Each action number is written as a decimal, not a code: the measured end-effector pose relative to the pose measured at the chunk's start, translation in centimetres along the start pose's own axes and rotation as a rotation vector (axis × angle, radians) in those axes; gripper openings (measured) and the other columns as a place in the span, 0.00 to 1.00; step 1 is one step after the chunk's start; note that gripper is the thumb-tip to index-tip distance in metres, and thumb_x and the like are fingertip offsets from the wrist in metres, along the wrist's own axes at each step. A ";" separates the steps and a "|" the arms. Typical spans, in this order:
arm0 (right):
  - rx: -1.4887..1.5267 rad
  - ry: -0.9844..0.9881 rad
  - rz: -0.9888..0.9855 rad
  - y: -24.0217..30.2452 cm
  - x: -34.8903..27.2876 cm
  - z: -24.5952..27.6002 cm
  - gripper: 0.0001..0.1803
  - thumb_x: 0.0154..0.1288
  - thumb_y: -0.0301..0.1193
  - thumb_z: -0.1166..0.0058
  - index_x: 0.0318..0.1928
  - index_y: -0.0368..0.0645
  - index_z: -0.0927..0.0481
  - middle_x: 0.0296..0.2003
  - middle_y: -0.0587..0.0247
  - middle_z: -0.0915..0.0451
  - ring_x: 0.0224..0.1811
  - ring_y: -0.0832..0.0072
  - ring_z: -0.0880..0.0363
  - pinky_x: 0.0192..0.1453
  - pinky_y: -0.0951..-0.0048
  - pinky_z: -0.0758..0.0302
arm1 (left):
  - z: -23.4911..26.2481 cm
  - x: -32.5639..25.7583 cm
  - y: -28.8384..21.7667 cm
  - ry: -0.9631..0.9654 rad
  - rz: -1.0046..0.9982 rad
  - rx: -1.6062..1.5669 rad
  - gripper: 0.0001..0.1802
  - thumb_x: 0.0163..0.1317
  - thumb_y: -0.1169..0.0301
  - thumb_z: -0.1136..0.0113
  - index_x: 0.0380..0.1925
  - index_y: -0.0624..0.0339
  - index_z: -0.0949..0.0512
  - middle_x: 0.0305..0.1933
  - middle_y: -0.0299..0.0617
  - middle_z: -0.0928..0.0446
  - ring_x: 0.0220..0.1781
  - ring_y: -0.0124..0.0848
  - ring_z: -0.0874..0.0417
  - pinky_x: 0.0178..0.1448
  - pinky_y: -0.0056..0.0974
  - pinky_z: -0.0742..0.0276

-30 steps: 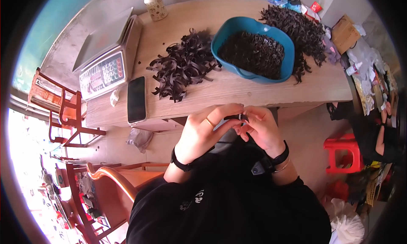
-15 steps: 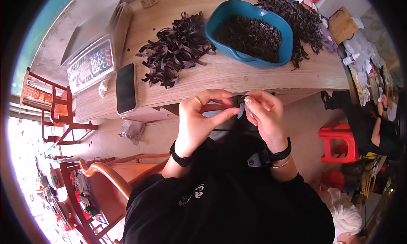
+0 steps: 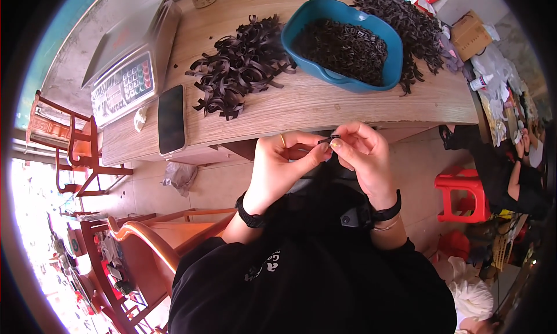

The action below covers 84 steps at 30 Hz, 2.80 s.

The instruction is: Manually assembling metal buckles onto small black straps in a manufacturing setting.

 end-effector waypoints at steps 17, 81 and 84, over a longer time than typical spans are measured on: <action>-0.292 -0.127 0.152 2.1 1.3 1.9 0.04 0.59 0.19 0.43 0.35 0.35 0.24 0.32 0.65 0.22 0.33 0.85 0.26 0.37 0.85 0.29 | 1.8 2.1 -0.4 0.122 -0.082 0.268 0.10 0.56 0.78 0.39 0.39 0.69 0.21 0.38 0.46 0.19 0.41 0.32 0.17 0.48 0.33 0.22; -0.042 0.167 0.160 3.7 0.3 -3.5 0.11 0.58 0.16 0.45 0.42 0.29 0.28 0.31 0.48 0.19 0.33 0.68 0.17 0.36 0.73 0.18 | 1.2 -1.7 -6.3 -0.193 -1.219 0.881 0.15 0.39 0.75 0.34 0.32 0.64 0.21 0.30 0.45 0.19 0.31 0.38 0.19 0.33 0.37 0.20; -0.081 0.147 0.226 3.7 0.0 -3.6 0.10 0.59 0.17 0.46 0.42 0.28 0.29 0.32 0.48 0.19 0.35 0.67 0.17 0.38 0.73 0.18 | 1.2 -1.8 -6.4 -0.194 -1.222 0.874 0.16 0.39 0.75 0.33 0.32 0.65 0.22 0.30 0.46 0.20 0.31 0.38 0.19 0.33 0.37 0.21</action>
Point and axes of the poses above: each hand's wrist, its own x-axis towards the middle knuckle, its own z-axis out of the back of the hand, y = z × x, the point moved 5 cm from there along x, towards the middle knuckle
